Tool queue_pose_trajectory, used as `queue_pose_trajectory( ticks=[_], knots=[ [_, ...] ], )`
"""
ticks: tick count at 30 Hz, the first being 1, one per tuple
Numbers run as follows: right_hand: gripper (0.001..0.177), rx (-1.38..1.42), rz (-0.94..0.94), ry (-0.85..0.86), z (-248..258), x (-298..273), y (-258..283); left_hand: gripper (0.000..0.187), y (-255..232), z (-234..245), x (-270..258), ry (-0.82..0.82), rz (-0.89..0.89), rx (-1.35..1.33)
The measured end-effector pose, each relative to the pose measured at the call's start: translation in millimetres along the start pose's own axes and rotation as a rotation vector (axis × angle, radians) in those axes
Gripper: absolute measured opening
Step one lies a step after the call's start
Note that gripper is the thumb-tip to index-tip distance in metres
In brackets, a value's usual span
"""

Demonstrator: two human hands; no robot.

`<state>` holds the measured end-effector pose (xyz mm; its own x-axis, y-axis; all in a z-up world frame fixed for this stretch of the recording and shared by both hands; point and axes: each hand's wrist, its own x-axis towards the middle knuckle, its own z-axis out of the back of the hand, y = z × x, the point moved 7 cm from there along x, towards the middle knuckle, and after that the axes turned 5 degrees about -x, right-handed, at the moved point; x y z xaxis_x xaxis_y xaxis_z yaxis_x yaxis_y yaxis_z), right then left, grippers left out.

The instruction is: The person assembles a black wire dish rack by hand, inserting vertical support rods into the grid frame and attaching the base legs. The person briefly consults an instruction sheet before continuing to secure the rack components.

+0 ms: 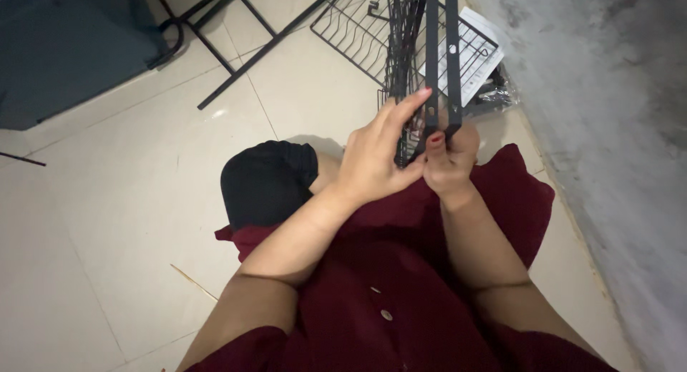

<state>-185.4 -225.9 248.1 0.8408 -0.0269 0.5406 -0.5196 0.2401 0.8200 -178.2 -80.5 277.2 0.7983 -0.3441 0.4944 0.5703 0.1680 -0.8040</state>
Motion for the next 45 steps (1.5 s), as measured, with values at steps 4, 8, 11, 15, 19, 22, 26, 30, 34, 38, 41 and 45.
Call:
queue_pose_trajectory(
  ticks=[4,8,11,15,19,22,26,30,34,38,41,45],
  knots=[
    [0.056,0.036,-0.044,-0.073,4,-8,-8,0.091,-1,1,1,0.021,0.015,-0.002],
    [0.047,0.196,-0.113,-0.115,9,-20,-20,0.087,-4,1,-2,0.008,-0.012,-0.011],
    [0.049,0.121,-0.041,-0.098,11,-21,-18,0.086,-4,1,-3,0.004,-0.013,-0.005],
    [0.051,0.148,-0.106,-0.082,7,-20,-14,0.087,-6,2,-2,-0.023,-0.025,-0.026],
    [0.052,0.122,-0.055,-0.09,4,-9,-1,0.088,-6,2,-2,-0.021,0.001,-0.001],
    [0.055,0.225,-0.056,-0.079,7,2,0,0.093,-8,-8,-1,-0.037,0.005,0.005],
    [0.063,0.027,-0.094,-0.304,27,-20,-14,0.101,-3,-18,-4,-0.056,-0.041,-0.112],
    [0.06,-0.113,-0.001,-0.497,49,-29,-26,0.087,8,-32,-3,-0.051,-0.006,-0.398],
    [0.057,-0.205,0.045,-0.542,61,-30,-31,0.049,19,-48,0,-0.102,0.061,-0.433],
    [0.052,-0.061,0.023,-0.539,64,-28,-39,0.022,11,-48,8,-0.115,-0.007,-0.23],
    [0.051,-0.046,0.047,-0.514,60,-21,-38,0.012,9,-44,17,-0.167,-0.043,-0.188],
    [0.05,-0.023,0.054,-0.46,56,-9,-35,0.007,6,-41,21,-0.236,-0.076,-0.154]
  ],
)
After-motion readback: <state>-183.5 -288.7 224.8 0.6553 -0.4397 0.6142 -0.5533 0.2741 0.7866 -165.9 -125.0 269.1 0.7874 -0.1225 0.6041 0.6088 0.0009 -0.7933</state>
